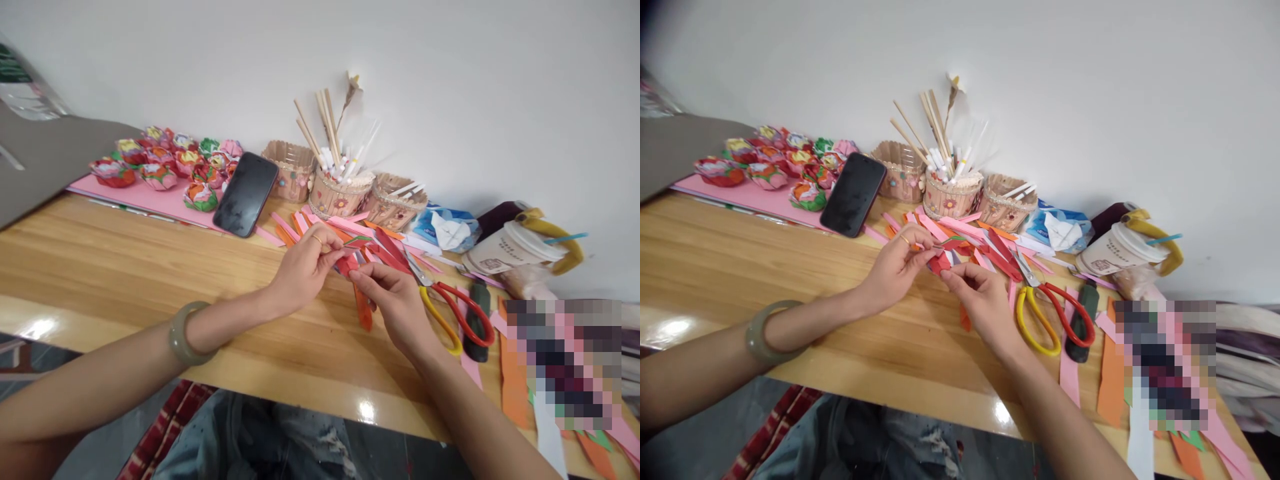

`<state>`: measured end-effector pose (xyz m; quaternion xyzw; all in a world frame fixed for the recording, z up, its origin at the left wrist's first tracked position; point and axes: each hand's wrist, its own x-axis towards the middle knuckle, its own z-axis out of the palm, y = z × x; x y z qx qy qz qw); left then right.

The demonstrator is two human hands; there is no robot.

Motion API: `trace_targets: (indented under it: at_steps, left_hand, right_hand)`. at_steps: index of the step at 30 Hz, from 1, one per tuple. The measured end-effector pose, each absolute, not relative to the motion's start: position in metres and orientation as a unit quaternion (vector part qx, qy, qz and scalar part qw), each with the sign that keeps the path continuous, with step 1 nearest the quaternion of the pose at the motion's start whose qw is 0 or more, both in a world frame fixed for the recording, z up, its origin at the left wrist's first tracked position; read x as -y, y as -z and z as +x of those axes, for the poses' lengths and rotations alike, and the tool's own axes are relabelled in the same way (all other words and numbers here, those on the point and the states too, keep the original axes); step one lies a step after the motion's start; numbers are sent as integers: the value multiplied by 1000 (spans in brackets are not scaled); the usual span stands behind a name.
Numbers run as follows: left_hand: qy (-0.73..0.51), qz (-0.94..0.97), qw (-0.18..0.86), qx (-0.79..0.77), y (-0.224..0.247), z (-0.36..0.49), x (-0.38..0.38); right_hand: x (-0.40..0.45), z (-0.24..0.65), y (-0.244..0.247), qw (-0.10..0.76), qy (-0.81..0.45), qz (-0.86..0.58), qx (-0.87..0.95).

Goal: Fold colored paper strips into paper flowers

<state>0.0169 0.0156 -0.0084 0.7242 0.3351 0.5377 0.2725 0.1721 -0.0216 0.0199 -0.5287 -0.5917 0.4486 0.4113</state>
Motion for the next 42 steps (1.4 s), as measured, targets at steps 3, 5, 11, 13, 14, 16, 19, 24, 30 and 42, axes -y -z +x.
trace_targets:
  at_steps: [3,5,11,13,14,16,19,24,30,42]
  left_hand:
    - [-545,702,288,-356,9,17,-16]
    - [-549,693,294,-361,8,17,-17]
    - [-556,654,356,-368,6,17,-15]
    - [-555,631,395,-371,6,18,-15]
    - [-554,619,414,-371,5,18,-15]
    - [-556,594,448,-369,4,19,-15]
    - [-555,557,504,-358,1,20,-16]
    - [-538,503,588,-335,-1,17,-20]
    - [-528,460,652,-292,1,17,-21]
    - [-437,530,674,-273,-8,11,-19]
  right_hand:
    - [22,171,-19,416,-441,-540,584]
    - [23,171,-20,416,-437,-545,582]
    - [25,169,-21,420,-432,-552,576]
    - [24,169,-21,425,-427,-550,578]
    - [24,169,-21,428,-422,-550,580]
    - [23,168,-20,431,-409,-551,586]
    - [24,169,-20,426,-372,-556,610]
    - [28,176,-24,453,-269,-544,653]
    - [19,185,-25,520,-132,-530,657]
    - [22,182,-24,448,-251,-479,712]
